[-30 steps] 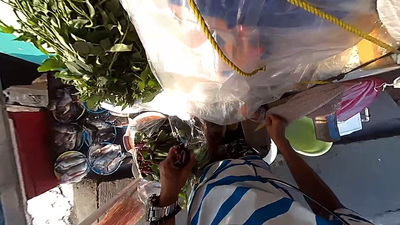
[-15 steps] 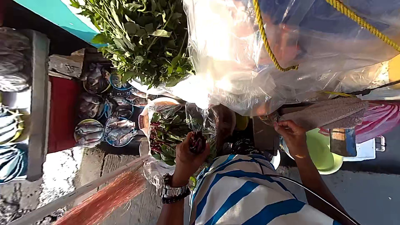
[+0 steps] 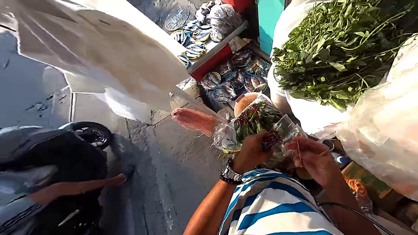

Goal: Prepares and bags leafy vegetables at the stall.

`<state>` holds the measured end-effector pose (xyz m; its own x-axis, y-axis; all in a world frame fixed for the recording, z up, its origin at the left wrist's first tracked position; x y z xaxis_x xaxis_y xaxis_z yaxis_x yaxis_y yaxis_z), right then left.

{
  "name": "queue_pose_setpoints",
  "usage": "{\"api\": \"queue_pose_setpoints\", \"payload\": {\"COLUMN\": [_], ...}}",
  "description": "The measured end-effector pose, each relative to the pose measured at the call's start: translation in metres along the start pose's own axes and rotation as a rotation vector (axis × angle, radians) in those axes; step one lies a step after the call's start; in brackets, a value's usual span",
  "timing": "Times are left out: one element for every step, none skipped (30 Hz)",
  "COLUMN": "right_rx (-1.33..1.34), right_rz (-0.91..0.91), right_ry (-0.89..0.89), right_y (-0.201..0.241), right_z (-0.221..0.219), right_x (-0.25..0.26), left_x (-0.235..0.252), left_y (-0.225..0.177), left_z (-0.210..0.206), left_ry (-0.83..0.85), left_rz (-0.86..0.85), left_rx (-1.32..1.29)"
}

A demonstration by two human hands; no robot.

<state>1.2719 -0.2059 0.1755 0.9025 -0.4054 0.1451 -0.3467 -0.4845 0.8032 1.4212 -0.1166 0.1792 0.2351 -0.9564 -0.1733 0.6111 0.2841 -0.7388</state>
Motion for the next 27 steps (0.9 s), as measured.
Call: {"api": "queue_pose_setpoints", "payload": {"right_rx": [-0.183,-0.371,-0.555,-0.749,-0.925,-1.063,-1.184,-1.283,-1.365,-1.430,-1.485,-1.528,-1.557,-1.573,-1.576,-1.568,-1.535,-1.481,-1.413,-1.340,-1.268,-1.200,-1.124,-1.032,-0.927,-0.815,-0.702], "right_rz": [0.023,0.053,0.090,0.133,0.158,0.162,0.153,0.148,0.149,0.153,0.163,0.174,0.178,0.176,0.169,0.153,0.121,0.066,0.009,-0.040,-0.083,-0.133,-0.187,-0.230,-0.258,-0.274,-0.281], "right_ry": [-0.003,0.010,0.038,0.070,0.106,0.146,0.180,0.214,0.246,0.281,0.317,0.353,0.393,0.426,0.451,0.465,0.471,0.474,0.470,0.459,0.444,0.426,0.408,0.387,0.370,0.356,0.335], "right_y": [0.007,0.014,0.021,0.027,0.031,0.032,0.033,0.033,0.033,0.032,0.030,0.028,0.025,0.022,0.018,0.014,0.009,0.005,0.001,-0.003,-0.008,-0.014,-0.020,-0.025,-0.031,-0.037,-0.043], "right_z": [-0.003,-0.008,-0.014,-0.022,-0.029,-0.035,-0.041,-0.046,-0.052,-0.057,-0.063,-0.068,-0.072,-0.075,-0.075,-0.072,-0.067,-0.061,-0.054,-0.048,-0.040,-0.032,-0.023,-0.016,-0.013,-0.011,-0.011], "right_x": [0.007,0.015,0.022,0.029,0.035,0.041,0.045,0.049,0.052,0.055,0.057,0.059,0.060,0.062,0.064,0.066,0.069,0.072,0.074,0.076,0.077,0.079,0.079,0.078,0.075,0.071,0.064], "left_x": [-0.005,-0.009,-0.014,-0.017,-0.020,-0.023,-0.025,-0.026,-0.026,-0.026,-0.026,-0.025,-0.023,-0.021,-0.020,-0.020,-0.021,-0.022,-0.023,-0.023,-0.024,-0.024,-0.025,-0.024,-0.024,-0.023,-0.022], "left_y": [0.002,0.003,0.003,0.003,0.002,0.003,0.003,0.003,0.003,0.004,0.005,0.005,0.004,0.002,-0.001,-0.005,-0.009,-0.012,-0.014,-0.015,-0.016,-0.018,-0.019,-0.020,-0.019,-0.017,-0.013], "left_z": [0.005,0.010,0.013,0.017,0.020,0.022,0.024,0.025,0.025,0.024,0.022,0.019,0.016,0.014,0.013,0.013,0.015,0.017,0.018,0.020,0.022,0.023,0.025,0.027,0.029,0.034,0.039], "left_ry": [-0.006,-0.004,0.009,0.023,0.033,0.036,0.042,0.051,0.066,0.087,0.109,0.117,0.123,0.119,0.099,0.075,0.036,-0.011,-0.050,-0.079,-0.106,-0.124,-0.144,-0.170,-0.196,-0.224,-0.256], "left_rz": [0.068,0.131,0.188,0.233,0.269,0.295,0.320,0.342,0.363,0.383,0.392,0.378,0.355,0.321,0.276,0.224,0.165,0.106,0.059,0.026,-0.003,-0.023,-0.039,-0.054,-0.054,-0.038,-0.010], "left_rx": [0.057,0.100,0.130,0.157,0.171,0.182,0.187,0.195,0.205,0.220,0.235,0.254,0.275,0.289,0.293,0.282,0.265,0.250,0.237,0.227,0.218,0.209,0.203,0.198,0.186,0.170,0.158]}}
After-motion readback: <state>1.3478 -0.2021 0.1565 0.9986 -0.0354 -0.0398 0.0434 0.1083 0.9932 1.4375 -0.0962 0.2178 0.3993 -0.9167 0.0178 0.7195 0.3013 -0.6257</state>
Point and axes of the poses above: each hand's wrist, its own x-axis towards the middle knuckle, its own z-axis out of the back of the hand, y = z × x, the point moved 9 cm from there along x, towards the middle knuckle, and after that the axes turned 10 degrees about y, right-handed, at the moved point
